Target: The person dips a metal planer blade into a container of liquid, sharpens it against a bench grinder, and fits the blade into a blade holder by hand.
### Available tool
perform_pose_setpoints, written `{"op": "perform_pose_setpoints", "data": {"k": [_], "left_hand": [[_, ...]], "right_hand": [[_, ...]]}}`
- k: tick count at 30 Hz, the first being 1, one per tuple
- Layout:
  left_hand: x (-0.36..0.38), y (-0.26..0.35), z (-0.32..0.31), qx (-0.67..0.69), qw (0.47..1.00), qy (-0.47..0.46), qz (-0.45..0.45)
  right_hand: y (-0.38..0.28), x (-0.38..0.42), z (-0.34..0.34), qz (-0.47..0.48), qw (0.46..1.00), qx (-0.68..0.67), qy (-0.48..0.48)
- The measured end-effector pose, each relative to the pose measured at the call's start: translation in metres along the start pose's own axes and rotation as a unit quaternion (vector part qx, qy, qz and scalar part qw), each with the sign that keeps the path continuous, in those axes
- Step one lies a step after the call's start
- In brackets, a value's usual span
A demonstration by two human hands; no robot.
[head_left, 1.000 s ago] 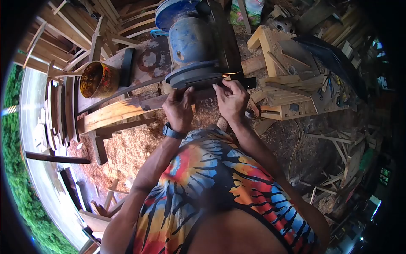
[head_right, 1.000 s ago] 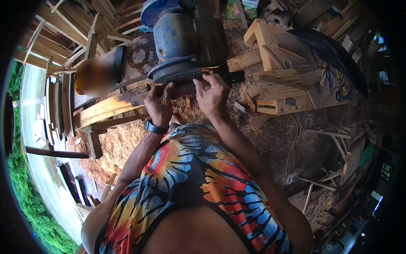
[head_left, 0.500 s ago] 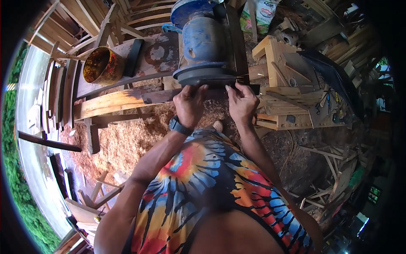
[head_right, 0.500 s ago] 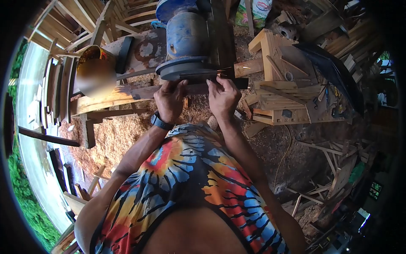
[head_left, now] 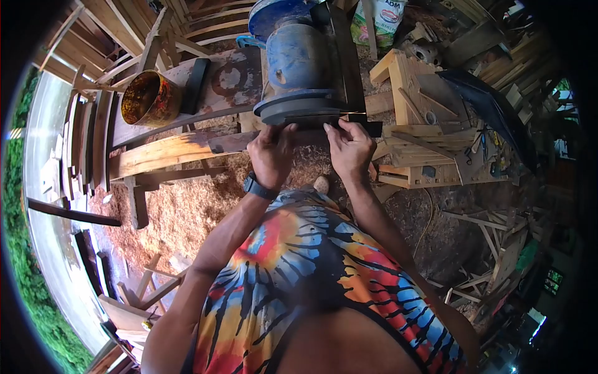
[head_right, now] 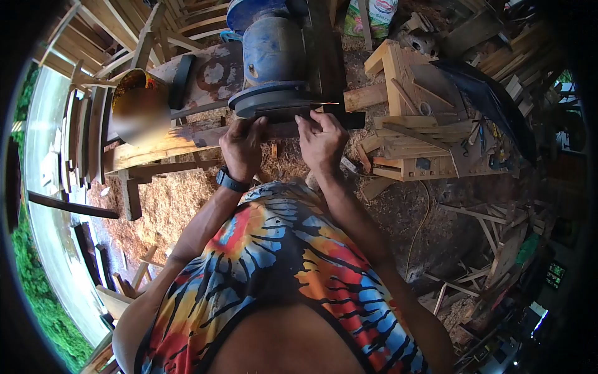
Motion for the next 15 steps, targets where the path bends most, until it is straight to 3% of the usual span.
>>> {"op": "perform_pose_setpoints", "data": {"k": [5,8,15], "left_hand": [[0.003,-0.012,0.009,-0.032,0.999,0.022,-0.023],[0.007,-0.024,0.01,0.018,0.998,0.019,0.057],[0.008,-0.032,0.02,0.015,0.998,0.029,0.052]], "right_hand": [[-0.009,0.004,-0.006,0.016,1.0,-0.013,0.003],[-0.021,0.006,-0.008,0.019,1.0,-0.001,0.005],[-0.024,0.011,-0.017,0.026,1.0,-0.006,0.008]]}}
Point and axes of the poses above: each hand's wrist, its own x-axis away from the middle knuckle, its own z-axis out of the back of the hand, y = z × x, the point moved 10 cm from there along -x, towards the middle knuckle, and after that the axes turned 12 degrees about -z, right-handed, at the moved point
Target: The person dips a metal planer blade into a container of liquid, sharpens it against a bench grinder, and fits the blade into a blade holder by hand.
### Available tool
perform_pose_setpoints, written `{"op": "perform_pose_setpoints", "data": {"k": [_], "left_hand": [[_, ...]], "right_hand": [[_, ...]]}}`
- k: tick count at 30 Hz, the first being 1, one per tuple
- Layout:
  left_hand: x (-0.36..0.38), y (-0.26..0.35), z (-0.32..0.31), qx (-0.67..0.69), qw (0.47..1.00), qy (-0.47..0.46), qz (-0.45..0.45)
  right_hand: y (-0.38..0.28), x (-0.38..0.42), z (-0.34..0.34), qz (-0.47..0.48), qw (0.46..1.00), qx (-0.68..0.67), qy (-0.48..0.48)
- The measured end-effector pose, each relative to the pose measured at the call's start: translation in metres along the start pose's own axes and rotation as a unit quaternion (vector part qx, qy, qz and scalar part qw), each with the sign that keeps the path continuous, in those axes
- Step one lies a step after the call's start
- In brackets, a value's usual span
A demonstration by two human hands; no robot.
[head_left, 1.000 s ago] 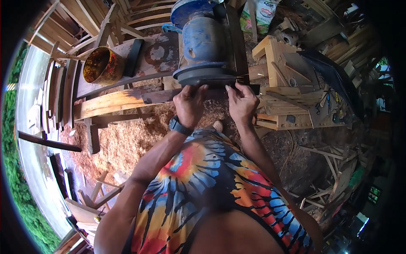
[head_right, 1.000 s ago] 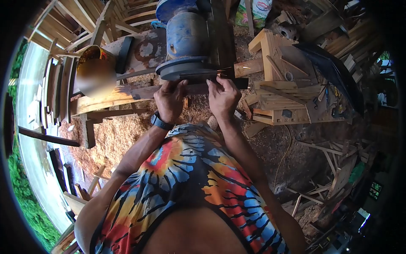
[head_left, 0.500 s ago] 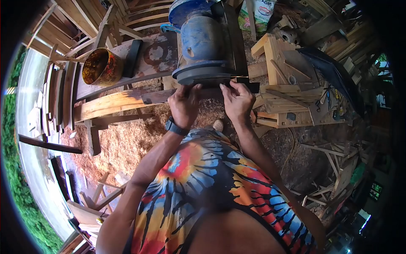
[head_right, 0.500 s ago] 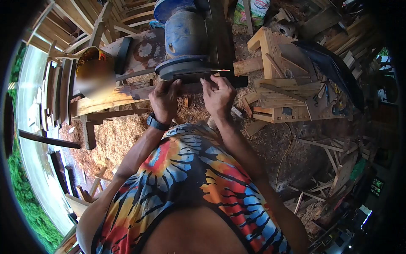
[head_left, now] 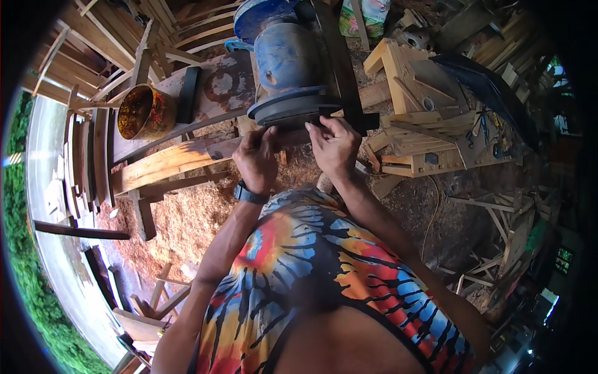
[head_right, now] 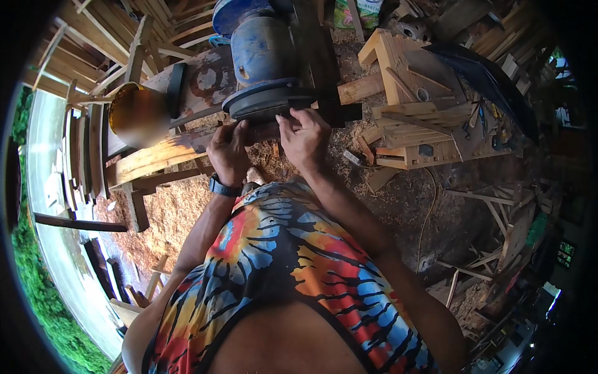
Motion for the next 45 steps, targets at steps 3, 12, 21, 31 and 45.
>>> {"op": "perform_pose_setpoints", "data": {"k": [3,12,21,31,45], "left_hand": [[-0.001,0.006,0.004,0.001,1.0,-0.001,0.003],[0.0,-0.015,0.011,0.003,1.0,0.013,0.001],[0.002,-0.038,0.017,0.031,0.999,0.019,0.021],[0.001,-0.032,0.02,0.041,0.999,0.009,0.032],[0.001,-0.021,0.006,-0.007,1.0,-0.012,-0.014]], "right_hand": [[-0.007,0.001,-0.001,0.012,1.0,0.0,0.005],[-0.01,0.006,-0.011,0.044,0.999,0.007,0.002],[-0.013,0.009,-0.019,0.033,0.999,0.001,-0.013],[-0.018,0.012,-0.022,0.035,0.999,-0.005,-0.012],[0.0,0.004,-0.011,0.008,1.0,-0.002,-0.008]]}}
Point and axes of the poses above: each hand's wrist, its own x-axis away from the middle knuckle, its own z-axis out of the back of the hand, y = z × x, the point moved 10 cm from there along -x, towards the middle knuckle, and after that the axes turned 12 degrees about -z, right-handed, at the moved point
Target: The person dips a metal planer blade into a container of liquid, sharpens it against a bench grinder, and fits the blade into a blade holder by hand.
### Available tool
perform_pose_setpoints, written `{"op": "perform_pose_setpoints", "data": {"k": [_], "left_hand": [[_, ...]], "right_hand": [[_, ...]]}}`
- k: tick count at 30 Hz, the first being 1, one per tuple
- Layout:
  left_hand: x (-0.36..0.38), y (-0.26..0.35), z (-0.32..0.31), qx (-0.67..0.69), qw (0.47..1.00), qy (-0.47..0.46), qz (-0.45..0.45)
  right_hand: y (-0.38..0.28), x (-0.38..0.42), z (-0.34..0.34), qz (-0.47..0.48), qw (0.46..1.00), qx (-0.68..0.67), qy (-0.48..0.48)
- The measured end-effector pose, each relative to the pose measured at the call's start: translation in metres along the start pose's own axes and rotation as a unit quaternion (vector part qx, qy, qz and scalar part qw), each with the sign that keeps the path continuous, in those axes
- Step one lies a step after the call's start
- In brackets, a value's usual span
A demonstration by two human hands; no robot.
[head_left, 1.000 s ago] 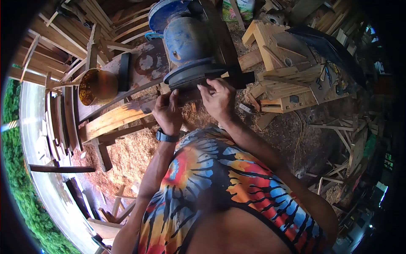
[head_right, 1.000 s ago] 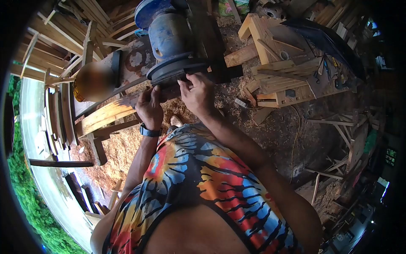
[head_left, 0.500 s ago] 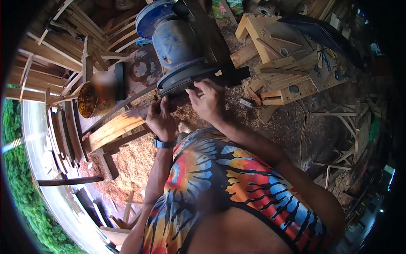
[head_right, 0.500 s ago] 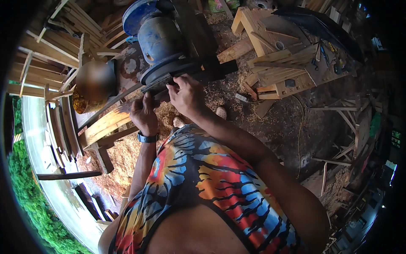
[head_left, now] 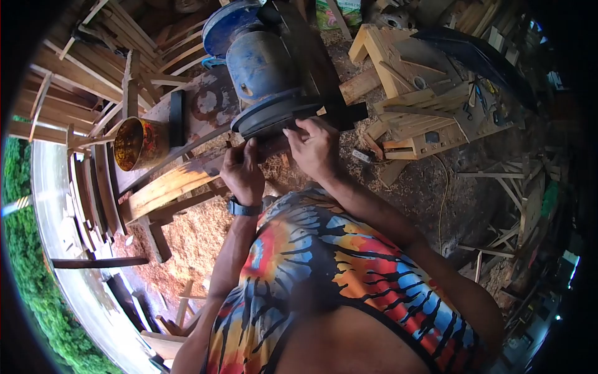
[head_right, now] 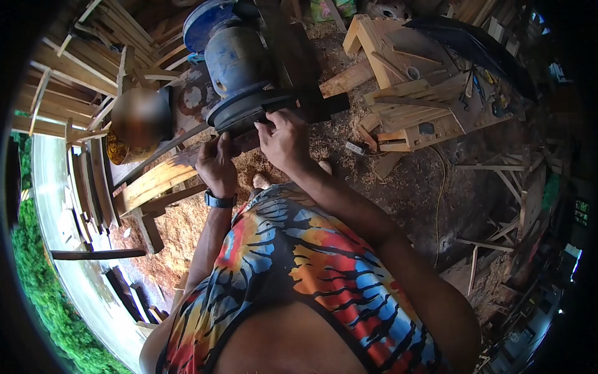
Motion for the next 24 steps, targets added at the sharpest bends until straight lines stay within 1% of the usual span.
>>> {"op": "perform_pose_setpoints", "data": {"k": [2,5,9,11,12,14,18,21,24], "left_hand": [[0.001,-0.002,-0.001,-0.002,1.0,0.011,0.006],[0.001,-0.002,-0.004,0.008,1.0,0.017,0.01],[-0.003,0.027,-0.009,-0.022,1.0,0.003,0.021],[-0.002,0.029,-0.013,-0.005,1.0,-0.003,0.022],[-0.001,0.03,-0.015,0.004,1.0,-0.006,0.022],[0.001,0.018,-0.021,0.01,1.0,-0.005,0.001],[-0.003,0.031,-0.029,0.032,0.999,-0.003,-0.02],[-0.006,0.051,-0.031,0.014,0.999,-0.005,-0.044],[-0.006,0.047,-0.034,0.014,0.999,-0.015,-0.046]], "right_hand": [[0.003,-0.001,0.002,-0.009,1.0,0.003,-0.003],[-0.002,-0.004,0.005,0.014,0.999,0.034,0.0],[0.004,-0.006,0.01,0.004,0.999,0.043,0.001],[0.003,-0.007,0.014,0.016,0.998,0.053,0.009],[0.004,-0.008,0.016,0.006,0.999,0.045,0.011],[0.006,-0.01,0.022,-0.012,0.999,0.029,0.017],[0.01,-0.012,0.027,-0.026,0.999,0.039,0.008],[0.013,-0.014,0.03,-0.033,0.998,0.046,0.008],[0.02,-0.015,0.031,-0.038,0.999,0.036,0.014]]}}
Point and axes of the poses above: each hand's wrist, its own x-axis away from the middle knuckle, its own z-axis out of the back of the hand, y = z × x, the point moved 10 cm from there along -x, towards the middle knuckle, and after that the axes turned 12 degrees about -z, right-handed, at the moved point
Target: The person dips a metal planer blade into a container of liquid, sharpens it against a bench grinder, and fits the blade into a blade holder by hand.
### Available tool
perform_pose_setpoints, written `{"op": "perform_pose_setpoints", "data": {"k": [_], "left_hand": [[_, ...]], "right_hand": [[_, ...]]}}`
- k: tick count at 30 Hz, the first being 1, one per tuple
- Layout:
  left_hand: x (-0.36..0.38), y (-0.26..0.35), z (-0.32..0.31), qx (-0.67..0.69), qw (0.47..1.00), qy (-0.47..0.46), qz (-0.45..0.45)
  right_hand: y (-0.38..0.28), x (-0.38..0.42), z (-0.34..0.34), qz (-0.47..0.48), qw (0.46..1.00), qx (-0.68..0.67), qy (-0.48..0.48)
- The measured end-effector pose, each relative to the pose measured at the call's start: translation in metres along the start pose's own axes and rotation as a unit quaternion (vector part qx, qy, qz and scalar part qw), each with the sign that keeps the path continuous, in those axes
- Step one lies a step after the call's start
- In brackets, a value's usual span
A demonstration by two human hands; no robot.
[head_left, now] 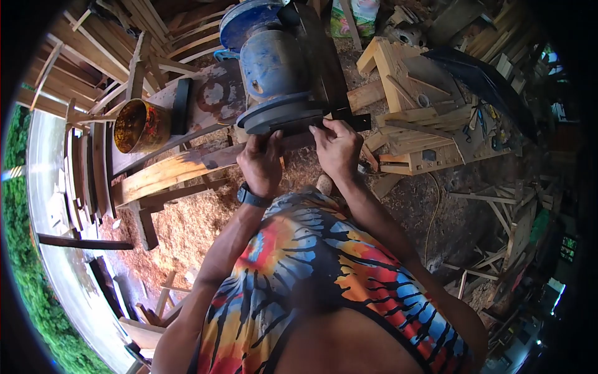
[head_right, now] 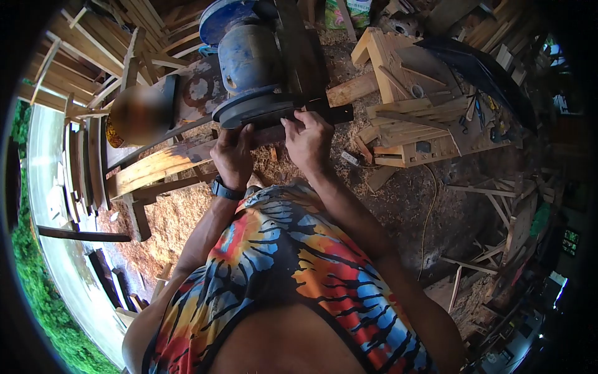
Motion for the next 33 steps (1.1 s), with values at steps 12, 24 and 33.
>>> {"op": "perform_pose_setpoints", "data": {"k": [12,24,33], "left_hand": [[0.002,-0.003,-0.007,-0.028,0.999,-0.012,-0.037],[0.0,-0.003,0.004,-0.046,0.999,-0.008,0.003],[0.003,-0.014,0.017,-0.074,0.997,-0.003,-0.008]], "right_hand": [[0.01,-0.003,0.004,-0.018,0.999,0.027,-0.002],[0.002,0.002,-0.005,-0.002,1.0,0.003,0.0],[-0.006,0.008,-0.011,0.001,1.0,-0.018,0.002]]}}
Point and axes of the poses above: each hand's wrist, its own x-axis away from the middle knuckle, its own z-axis out of the back of the hand, y = z × x, the point moved 10 cm from there along -x, towards the middle knuckle, and after that the axes turned 12 degrees about -z, right-handed, at the moved point
